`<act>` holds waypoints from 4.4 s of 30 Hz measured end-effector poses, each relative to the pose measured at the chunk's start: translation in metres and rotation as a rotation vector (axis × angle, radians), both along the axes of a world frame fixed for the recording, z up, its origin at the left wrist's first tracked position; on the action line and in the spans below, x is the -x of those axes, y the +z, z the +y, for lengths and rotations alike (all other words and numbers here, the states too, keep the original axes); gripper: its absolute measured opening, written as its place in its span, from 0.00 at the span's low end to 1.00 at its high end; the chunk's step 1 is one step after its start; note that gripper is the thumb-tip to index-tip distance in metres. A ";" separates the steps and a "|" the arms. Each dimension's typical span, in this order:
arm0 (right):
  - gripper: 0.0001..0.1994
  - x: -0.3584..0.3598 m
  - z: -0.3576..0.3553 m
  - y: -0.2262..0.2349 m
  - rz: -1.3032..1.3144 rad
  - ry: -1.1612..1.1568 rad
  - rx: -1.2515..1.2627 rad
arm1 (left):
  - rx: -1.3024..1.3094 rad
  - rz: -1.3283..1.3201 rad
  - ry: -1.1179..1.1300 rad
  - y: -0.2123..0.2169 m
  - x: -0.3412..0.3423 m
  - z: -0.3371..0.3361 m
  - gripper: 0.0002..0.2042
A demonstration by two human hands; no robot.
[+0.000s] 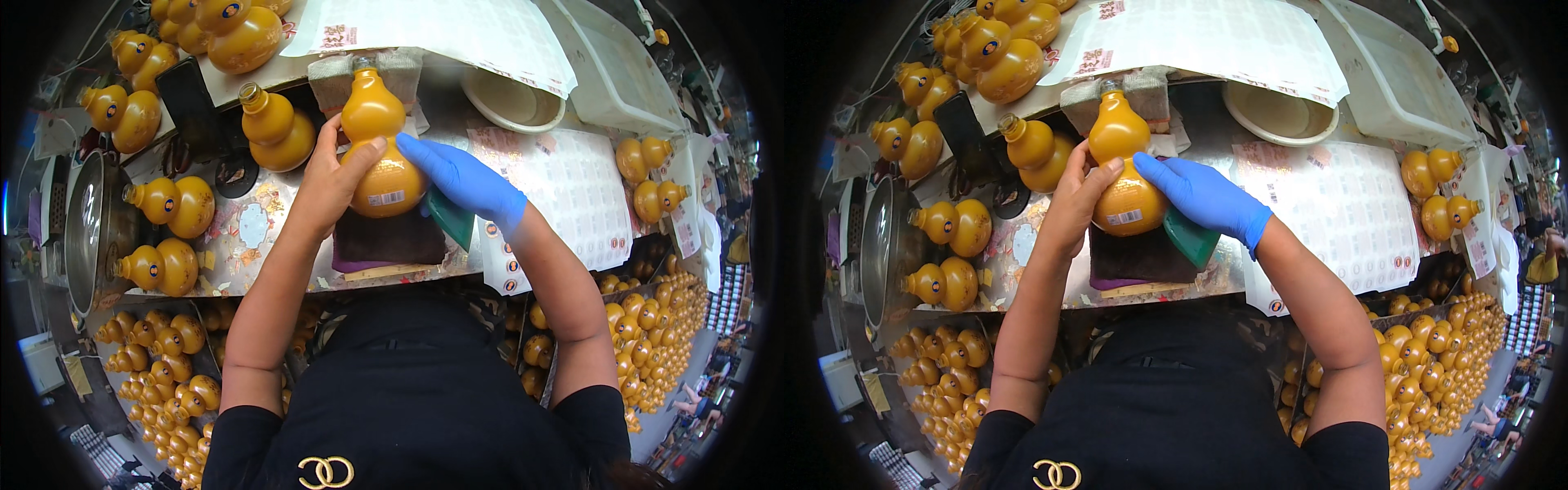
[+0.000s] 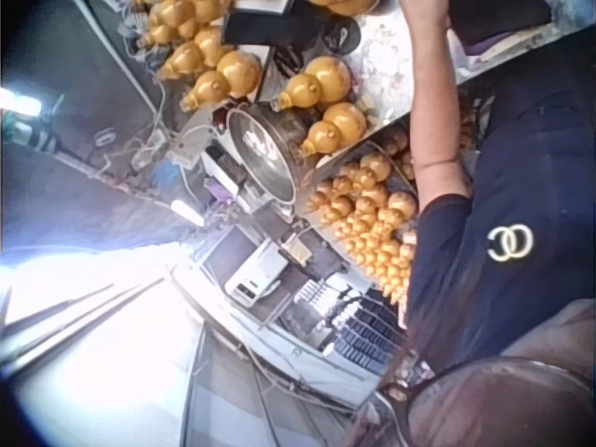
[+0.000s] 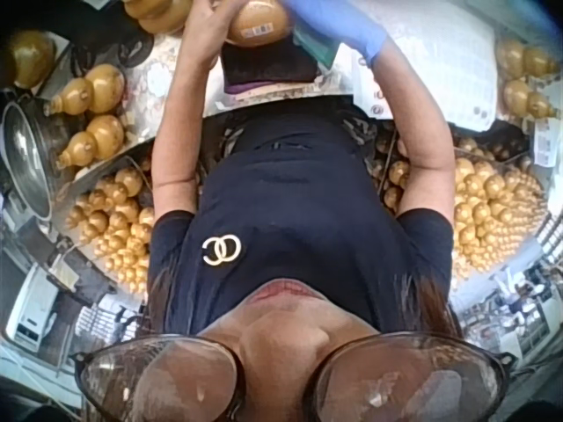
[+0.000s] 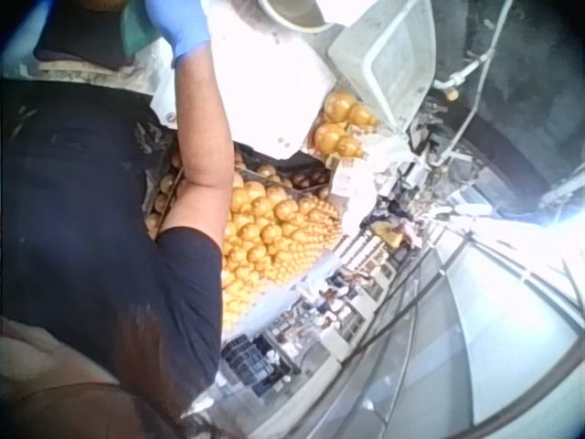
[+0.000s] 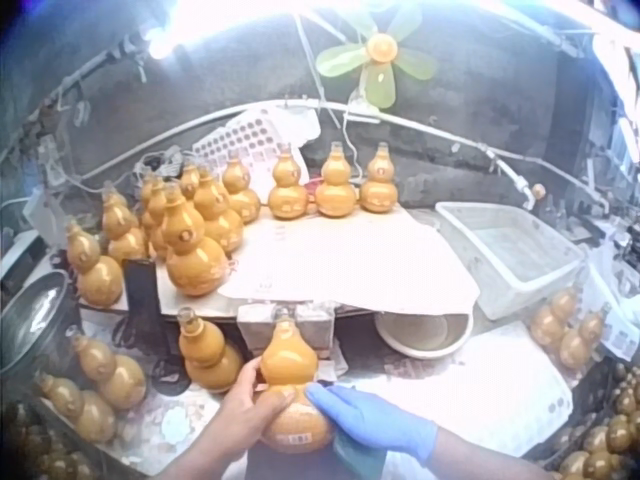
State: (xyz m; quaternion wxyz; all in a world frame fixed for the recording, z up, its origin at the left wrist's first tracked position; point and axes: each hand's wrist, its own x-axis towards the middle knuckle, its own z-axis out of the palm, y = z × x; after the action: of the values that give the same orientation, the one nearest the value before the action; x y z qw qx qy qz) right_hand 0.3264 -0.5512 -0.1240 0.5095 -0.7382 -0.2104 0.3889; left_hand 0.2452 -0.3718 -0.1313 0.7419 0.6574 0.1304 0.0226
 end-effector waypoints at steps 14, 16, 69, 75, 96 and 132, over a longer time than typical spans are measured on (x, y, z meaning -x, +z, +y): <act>0.45 0.004 -0.002 -0.005 -0.027 0.001 0.030 | 0.100 -0.050 -0.067 -0.003 0.016 -0.003 0.31; 0.44 0.004 -0.002 -0.003 0.024 0.000 0.046 | 0.064 -0.062 -0.062 0.000 0.017 -0.004 0.31; 0.17 -0.007 0.003 0.040 -0.605 -0.119 -0.177 | -0.004 -0.145 0.041 -0.004 0.013 -0.011 0.35; 0.16 0.007 0.004 0.032 -0.521 -0.199 -0.362 | 0.143 -0.141 0.062 -0.004 0.013 -0.011 0.29; 0.16 0.034 0.005 0.029 -0.404 -0.503 -0.428 | -0.070 -0.100 0.054 -0.008 0.003 0.000 0.37; 0.18 0.084 -0.015 0.021 -1.592 0.047 -0.203 | 0.173 -0.175 0.072 -0.018 0.014 -0.005 0.24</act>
State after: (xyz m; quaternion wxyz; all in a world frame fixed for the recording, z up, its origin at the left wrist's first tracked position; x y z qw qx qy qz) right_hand 0.2428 -0.5661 -0.1032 0.2627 -0.7393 -0.5606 -0.2647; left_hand 0.2317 -0.3772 -0.1491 0.8030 0.5813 0.0902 0.0954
